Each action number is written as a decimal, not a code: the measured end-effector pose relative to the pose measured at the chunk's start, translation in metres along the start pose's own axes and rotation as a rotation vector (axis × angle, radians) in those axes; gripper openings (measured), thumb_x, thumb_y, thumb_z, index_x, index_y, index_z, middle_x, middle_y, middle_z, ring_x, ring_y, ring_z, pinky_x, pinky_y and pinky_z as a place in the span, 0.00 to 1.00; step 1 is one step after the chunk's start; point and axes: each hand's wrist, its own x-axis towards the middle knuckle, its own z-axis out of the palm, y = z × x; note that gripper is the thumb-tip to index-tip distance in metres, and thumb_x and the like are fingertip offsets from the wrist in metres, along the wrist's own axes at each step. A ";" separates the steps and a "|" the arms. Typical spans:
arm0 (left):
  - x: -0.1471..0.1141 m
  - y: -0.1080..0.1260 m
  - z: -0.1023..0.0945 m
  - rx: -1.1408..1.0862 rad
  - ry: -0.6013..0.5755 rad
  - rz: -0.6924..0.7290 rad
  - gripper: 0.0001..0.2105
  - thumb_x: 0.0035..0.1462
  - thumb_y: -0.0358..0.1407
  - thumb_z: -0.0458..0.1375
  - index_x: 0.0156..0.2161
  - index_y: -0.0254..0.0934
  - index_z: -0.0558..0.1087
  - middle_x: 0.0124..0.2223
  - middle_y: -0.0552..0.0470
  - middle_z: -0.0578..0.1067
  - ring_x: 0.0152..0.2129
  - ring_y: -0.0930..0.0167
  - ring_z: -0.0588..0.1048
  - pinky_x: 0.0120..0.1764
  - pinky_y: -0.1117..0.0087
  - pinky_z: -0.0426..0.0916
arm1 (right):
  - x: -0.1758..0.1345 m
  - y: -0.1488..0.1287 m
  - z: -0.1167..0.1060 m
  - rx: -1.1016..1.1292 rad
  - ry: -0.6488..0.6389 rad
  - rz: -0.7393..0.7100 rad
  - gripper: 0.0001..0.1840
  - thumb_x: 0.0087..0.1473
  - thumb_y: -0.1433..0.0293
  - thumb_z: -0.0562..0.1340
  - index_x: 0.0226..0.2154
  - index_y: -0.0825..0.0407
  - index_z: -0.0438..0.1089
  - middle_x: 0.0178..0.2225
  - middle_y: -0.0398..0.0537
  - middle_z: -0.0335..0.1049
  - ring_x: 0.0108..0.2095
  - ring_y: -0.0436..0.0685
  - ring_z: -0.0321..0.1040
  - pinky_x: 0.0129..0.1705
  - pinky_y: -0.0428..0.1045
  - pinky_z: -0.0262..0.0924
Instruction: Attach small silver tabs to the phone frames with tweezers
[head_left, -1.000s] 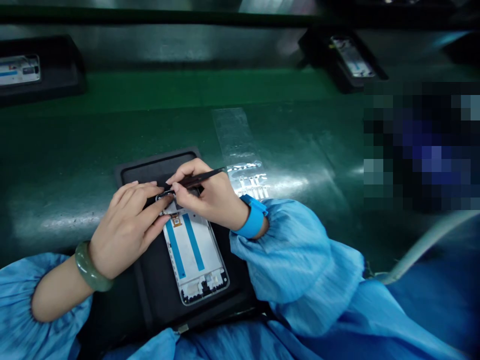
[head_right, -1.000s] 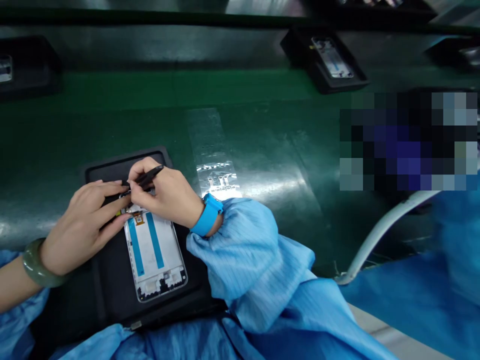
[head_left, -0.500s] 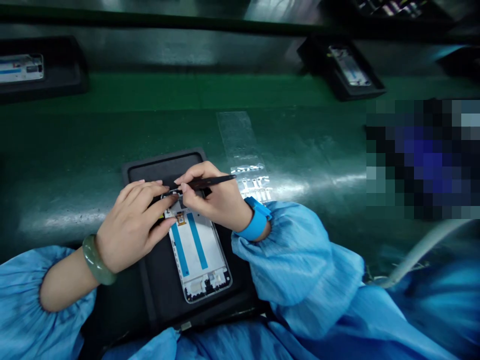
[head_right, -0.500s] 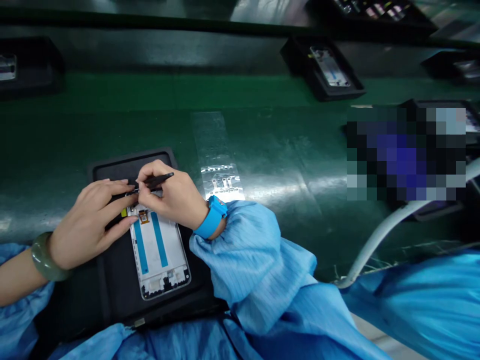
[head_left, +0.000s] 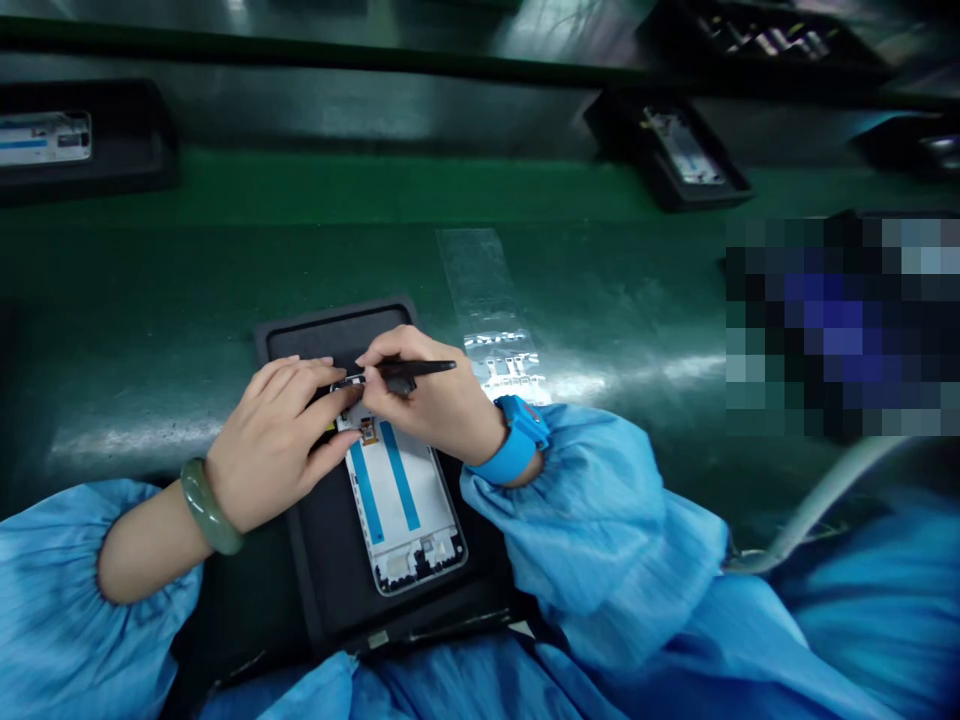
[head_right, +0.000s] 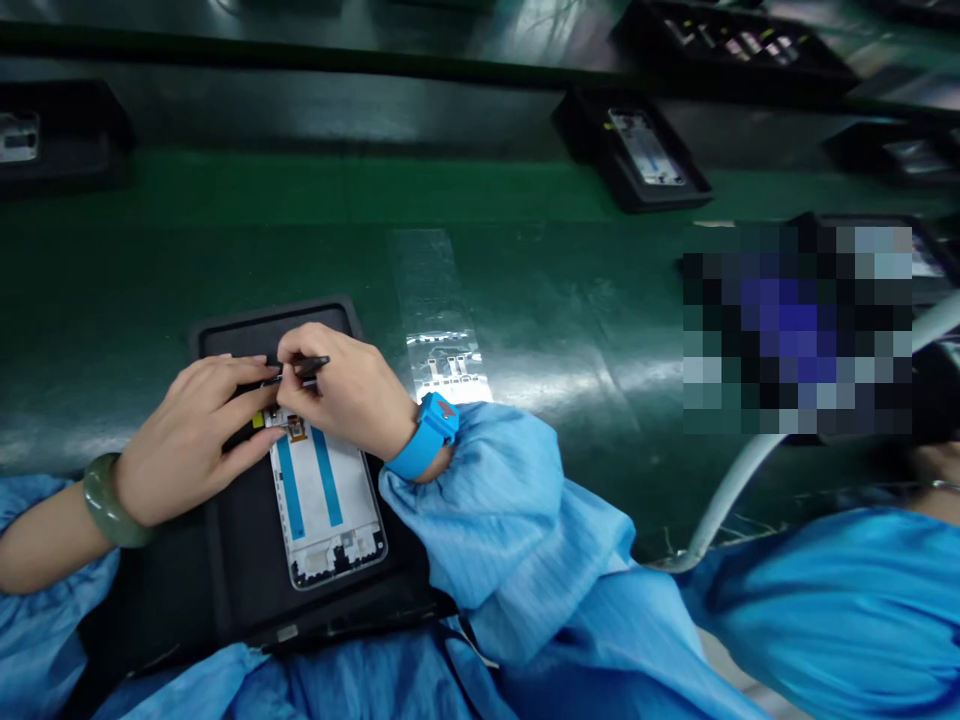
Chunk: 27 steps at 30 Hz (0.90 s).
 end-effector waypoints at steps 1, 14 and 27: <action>0.000 0.000 0.000 -0.003 -0.002 0.000 0.15 0.59 0.39 0.52 0.48 0.33 0.67 0.49 0.41 0.69 0.50 0.60 0.66 0.52 0.51 0.61 | 0.001 -0.002 0.000 -0.039 -0.020 -0.011 0.06 0.49 0.77 0.56 0.32 0.52 0.61 0.30 0.42 0.68 0.31 0.48 0.66 0.33 0.44 0.61; 0.000 0.000 -0.001 -0.042 -0.007 -0.009 0.17 0.57 0.40 0.53 0.50 0.35 0.68 0.50 0.41 0.70 0.51 0.58 0.66 0.53 0.49 0.61 | 0.000 0.008 0.000 0.236 0.013 0.249 0.02 0.50 0.73 0.57 0.30 0.52 0.61 0.28 0.40 0.65 0.25 0.45 0.66 0.27 0.41 0.61; 0.000 -0.001 -0.001 -0.021 -0.034 -0.012 0.17 0.57 0.41 0.53 0.49 0.35 0.67 0.49 0.42 0.69 0.51 0.58 0.66 0.53 0.50 0.60 | 0.001 0.002 0.001 0.086 0.024 0.168 0.03 0.50 0.74 0.56 0.31 0.51 0.62 0.30 0.41 0.68 0.29 0.47 0.66 0.31 0.43 0.62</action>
